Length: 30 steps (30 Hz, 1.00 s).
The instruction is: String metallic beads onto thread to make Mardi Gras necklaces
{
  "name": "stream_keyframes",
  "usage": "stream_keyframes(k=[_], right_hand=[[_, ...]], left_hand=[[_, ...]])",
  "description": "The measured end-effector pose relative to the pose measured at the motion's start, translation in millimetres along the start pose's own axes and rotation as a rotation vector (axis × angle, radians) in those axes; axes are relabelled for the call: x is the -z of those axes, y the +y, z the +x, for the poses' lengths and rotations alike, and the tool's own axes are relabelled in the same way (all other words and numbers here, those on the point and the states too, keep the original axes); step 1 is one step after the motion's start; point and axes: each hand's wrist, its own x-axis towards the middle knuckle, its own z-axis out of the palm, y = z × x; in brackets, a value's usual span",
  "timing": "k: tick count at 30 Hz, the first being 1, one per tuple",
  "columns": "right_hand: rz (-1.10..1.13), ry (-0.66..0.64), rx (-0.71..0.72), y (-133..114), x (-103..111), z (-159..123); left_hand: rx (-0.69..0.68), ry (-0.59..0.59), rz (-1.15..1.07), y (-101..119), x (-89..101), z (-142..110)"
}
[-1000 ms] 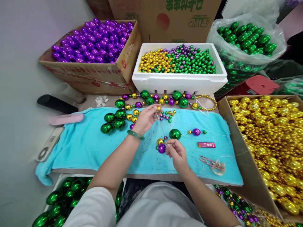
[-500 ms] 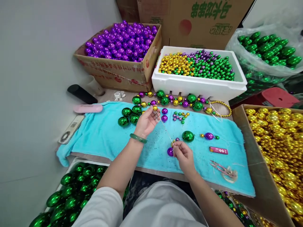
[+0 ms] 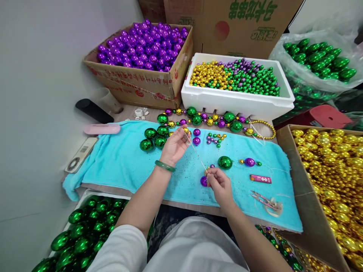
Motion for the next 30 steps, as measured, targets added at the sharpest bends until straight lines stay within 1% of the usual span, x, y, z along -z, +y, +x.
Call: stream_keyframes(k=[4,7,11,14,17,19,20,22,23,25,26,27,29,30], right_hand=[[-0.017,0.005,0.007,1,0,1],[-0.022,0.02,0.009,2,0,1],[-0.003,0.028,-0.01,2,0,1],[-0.002,0.029,-0.018,1,-2,2],[0.017,0.034,-0.013,-1,-2,4],[0.036,0.04,-0.005,-2,-1,5],[0.043,0.046,0.002,-3,0,6],[0.051,0.066,0.021,-5,4,8],[0.054,0.08,0.033,-6,6,8],[0.053,0.1,0.052,-8,11,10],[0.05,0.106,0.056,-8,13,11],[0.046,0.108,0.056,-9,14,12],[0.042,0.105,0.056,-9,16,14],[0.04,0.102,0.058,-10,16,15]], left_hand=[[-0.003,0.025,-0.036,-1,0.8,1],[-0.042,0.028,0.028,-2,3.4,3],[-0.193,-0.002,0.11,-5,5.6,3],[-0.298,-0.021,0.228,-10,3.2,-2],[-0.267,-0.085,0.317,-11,1.2,-8],[-0.244,-0.1,0.35,-7,4.7,-7],[-0.261,-0.067,0.37,-2,8.8,-5],[-0.366,0.081,0.456,9,21.5,1],[-0.444,0.172,0.541,15,29.4,4],[-0.596,0.314,0.82,26,45.4,6],[-0.648,0.34,0.998,29,52.4,5],[-0.674,0.34,1.183,32,58.2,2],[-0.67,0.326,1.516,32,66.2,-5],[-0.649,0.34,1.645,31,68.8,-9]])
